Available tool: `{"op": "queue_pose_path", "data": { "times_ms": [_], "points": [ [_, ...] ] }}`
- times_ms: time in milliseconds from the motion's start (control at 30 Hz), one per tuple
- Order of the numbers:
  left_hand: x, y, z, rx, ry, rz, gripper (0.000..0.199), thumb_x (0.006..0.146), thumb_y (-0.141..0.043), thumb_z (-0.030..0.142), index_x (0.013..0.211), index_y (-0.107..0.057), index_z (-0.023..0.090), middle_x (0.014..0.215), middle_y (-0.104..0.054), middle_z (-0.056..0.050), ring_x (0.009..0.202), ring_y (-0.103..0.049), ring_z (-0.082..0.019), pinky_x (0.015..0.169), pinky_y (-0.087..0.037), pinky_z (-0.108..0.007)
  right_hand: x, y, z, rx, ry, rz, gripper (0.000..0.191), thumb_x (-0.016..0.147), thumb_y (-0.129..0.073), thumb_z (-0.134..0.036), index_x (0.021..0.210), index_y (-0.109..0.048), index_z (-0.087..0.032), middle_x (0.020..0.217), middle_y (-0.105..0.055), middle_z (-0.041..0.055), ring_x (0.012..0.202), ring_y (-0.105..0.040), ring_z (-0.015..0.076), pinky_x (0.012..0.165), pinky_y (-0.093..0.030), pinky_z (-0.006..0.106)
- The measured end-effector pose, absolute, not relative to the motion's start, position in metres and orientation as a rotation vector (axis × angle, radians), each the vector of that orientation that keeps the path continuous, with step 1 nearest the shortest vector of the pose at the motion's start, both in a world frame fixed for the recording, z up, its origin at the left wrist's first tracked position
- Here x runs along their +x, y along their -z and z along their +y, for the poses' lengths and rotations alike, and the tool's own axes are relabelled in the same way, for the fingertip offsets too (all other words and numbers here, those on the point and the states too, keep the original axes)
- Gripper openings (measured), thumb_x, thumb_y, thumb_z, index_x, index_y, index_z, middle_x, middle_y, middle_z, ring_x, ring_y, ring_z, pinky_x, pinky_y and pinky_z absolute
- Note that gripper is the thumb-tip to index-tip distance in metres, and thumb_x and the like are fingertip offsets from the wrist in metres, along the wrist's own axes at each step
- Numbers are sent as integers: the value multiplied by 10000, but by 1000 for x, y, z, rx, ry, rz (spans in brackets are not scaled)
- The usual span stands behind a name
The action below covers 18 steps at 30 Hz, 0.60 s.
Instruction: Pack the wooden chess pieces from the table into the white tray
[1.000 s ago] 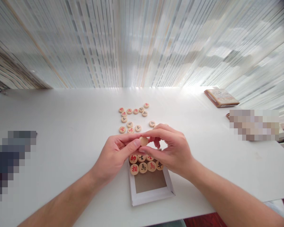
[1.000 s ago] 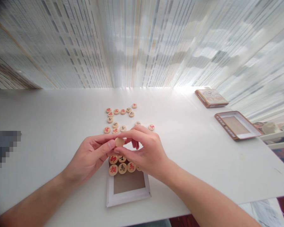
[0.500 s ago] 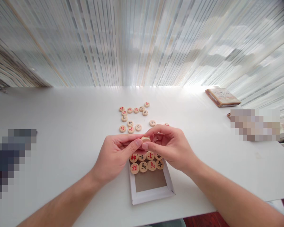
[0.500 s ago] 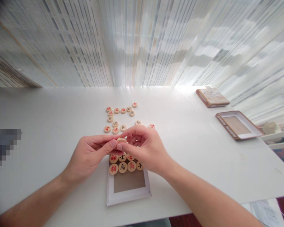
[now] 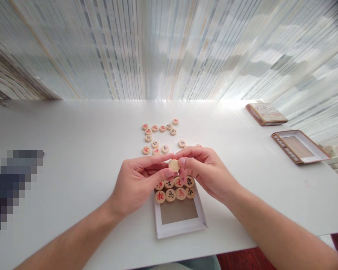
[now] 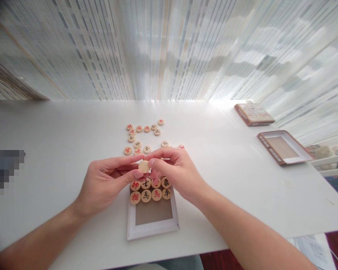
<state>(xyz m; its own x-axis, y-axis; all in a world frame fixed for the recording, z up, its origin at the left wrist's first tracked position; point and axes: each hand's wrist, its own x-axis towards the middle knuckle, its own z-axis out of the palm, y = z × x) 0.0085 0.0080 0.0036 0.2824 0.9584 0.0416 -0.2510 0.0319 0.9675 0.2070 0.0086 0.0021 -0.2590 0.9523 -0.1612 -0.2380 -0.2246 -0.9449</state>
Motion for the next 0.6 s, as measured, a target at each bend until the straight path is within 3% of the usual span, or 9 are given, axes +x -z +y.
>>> {"op": "queue_pose_path", "data": {
  "times_ms": [200, 367, 600],
  "points": [
    [5, -1, 9, 1240, -1152, 824, 303, 773, -980, 150, 1016, -907, 317, 850, -876, 9, 743, -858, -157, 720, -687, -130, 209, 2, 8, -938, -1718, -1100, 203, 808, -974, -248, 952, -834, -219, 764, -762, -12, 625, -671, 86, 611, -553, 194],
    [2, 1, 7, 1366, -1244, 800, 329, 768, -962, 72, 994, -910, 307, 915, -880, 9, 791, -870, -189, 759, -715, -175, 209, 2, 8, -893, -1805, -1069, 216, 758, -1002, -184, 896, -838, -212, 797, -797, 8, 649, -678, 97, 590, -557, 183],
    [2, 5, 8, 1455, -1294, 681, 381, 825, -900, 6, 1044, -907, 317, 917, -887, 21, 754, -853, -152, 739, -711, -177, 210, -5, 7, -892, -1852, -1044, 322, 711, -1028, -177, 1009, -909, -200, 759, -816, 36, 669, -721, 120, 637, -605, 199]
  ]
}}
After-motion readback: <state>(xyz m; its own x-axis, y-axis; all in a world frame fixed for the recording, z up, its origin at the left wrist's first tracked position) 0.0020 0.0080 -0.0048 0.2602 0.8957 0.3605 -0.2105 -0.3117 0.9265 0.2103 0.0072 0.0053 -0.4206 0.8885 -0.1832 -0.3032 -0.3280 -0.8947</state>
